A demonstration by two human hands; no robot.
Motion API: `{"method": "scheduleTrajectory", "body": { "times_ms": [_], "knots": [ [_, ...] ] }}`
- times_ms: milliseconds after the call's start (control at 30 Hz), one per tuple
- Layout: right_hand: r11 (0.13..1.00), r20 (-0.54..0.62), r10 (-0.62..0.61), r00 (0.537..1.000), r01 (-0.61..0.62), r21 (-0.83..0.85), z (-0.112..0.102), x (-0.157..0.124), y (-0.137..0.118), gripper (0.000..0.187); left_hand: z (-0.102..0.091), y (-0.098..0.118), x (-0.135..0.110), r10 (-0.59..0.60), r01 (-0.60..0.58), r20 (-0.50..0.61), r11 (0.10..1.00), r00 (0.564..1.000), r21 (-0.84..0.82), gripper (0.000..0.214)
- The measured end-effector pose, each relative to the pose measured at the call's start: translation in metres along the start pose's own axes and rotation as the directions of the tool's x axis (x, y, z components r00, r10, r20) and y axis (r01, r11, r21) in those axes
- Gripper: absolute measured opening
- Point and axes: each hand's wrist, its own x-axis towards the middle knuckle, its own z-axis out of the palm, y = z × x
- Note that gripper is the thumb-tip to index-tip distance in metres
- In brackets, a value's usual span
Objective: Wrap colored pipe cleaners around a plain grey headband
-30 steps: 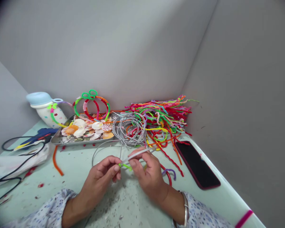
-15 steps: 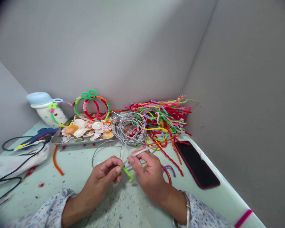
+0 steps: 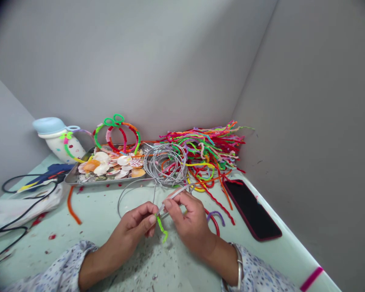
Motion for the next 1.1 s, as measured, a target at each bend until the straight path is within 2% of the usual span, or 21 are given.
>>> {"method": "scheduleTrajectory", "body": {
  "times_ms": [300,467,600,767,933,1100],
  "knots": [
    [0.991,0.033,0.095,0.995,-0.097,0.089,0.002,0.0,0.003,0.024,0.002,-0.003,-0.001,0.007,-0.007,0.017,1.0,1.0,-0.009,0.024],
    [0.949,0.074,0.217,0.973,-0.228,0.218,0.004,0.001,0.001,0.024,0.002,-0.005,0.0,-0.014,0.015,0.026,1.0,1.0,-0.027,0.021],
    [0.92,0.051,0.288,0.956,-0.291,0.261,0.006,0.003,-0.001,0.024,0.002,-0.005,-0.001,0.019,-0.019,0.035,1.0,0.999,0.012,0.018],
    [0.91,0.03,0.305,0.952,-0.301,0.286,0.009,0.005,-0.001,0.025,0.002,-0.004,-0.003,0.083,-0.074,-0.04,0.979,0.996,0.191,0.012],
    [0.906,0.032,0.31,0.95,-0.305,0.294,0.011,0.003,0.0,0.024,0.003,0.001,-0.005,0.141,-0.091,-0.092,0.908,0.986,0.408,0.005],
    [0.906,0.035,0.312,0.949,-0.308,0.291,0.011,0.002,-0.003,0.025,0.005,0.001,-0.005,0.194,-0.106,-0.129,0.86,0.972,0.5,0.005]
  ]
}}
